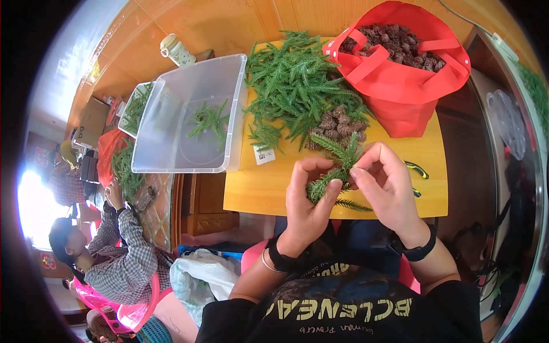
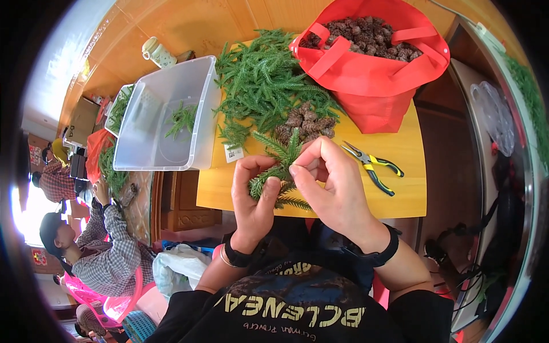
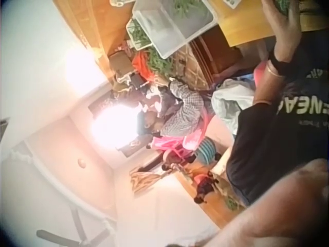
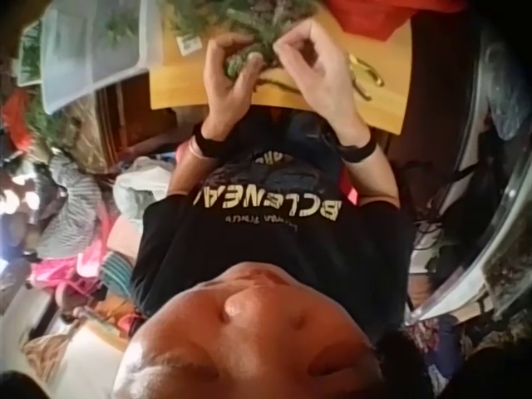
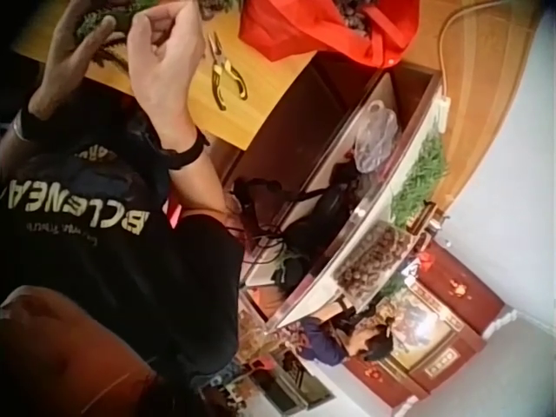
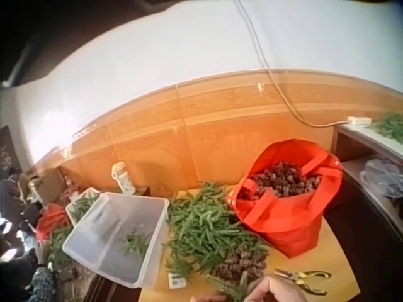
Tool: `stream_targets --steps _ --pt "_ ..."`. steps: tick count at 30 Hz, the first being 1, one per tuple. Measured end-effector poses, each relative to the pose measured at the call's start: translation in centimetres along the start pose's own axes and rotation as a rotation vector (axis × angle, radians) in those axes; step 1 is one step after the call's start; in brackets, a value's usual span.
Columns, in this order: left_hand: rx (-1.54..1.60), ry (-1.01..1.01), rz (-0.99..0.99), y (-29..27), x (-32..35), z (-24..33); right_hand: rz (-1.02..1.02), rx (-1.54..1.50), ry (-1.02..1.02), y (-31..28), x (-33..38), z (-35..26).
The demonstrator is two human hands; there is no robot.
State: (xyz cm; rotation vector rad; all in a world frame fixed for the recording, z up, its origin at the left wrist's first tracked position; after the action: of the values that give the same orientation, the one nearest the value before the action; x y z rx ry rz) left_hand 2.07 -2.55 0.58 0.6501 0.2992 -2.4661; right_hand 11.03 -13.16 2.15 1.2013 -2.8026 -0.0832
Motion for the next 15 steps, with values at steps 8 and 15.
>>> stream_targets --steps 8,15 --pt "-0.004 0.080 0.091 0.5 0.5 -0.4 -0.009 -0.050 -0.037 0.1 0.5 0.7" --pt "0.063 0.011 0.046 0.3 0.6 -1.3 -0.043 -0.079 0.024 -0.2 0.6 0.7"
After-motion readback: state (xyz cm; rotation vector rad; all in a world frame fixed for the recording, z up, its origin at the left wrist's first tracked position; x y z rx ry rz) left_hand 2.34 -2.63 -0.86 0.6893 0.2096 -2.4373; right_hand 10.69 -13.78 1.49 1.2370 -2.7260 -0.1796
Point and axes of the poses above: each hand's wrist, its own x-axis away from the middle knuckle, its own y-axis out of the palm, z = x × y, the point moved 4 cm from there along -x, towards the middle knuckle, and after that the axes turned 9 degrees about y, right-handed, at the moved point
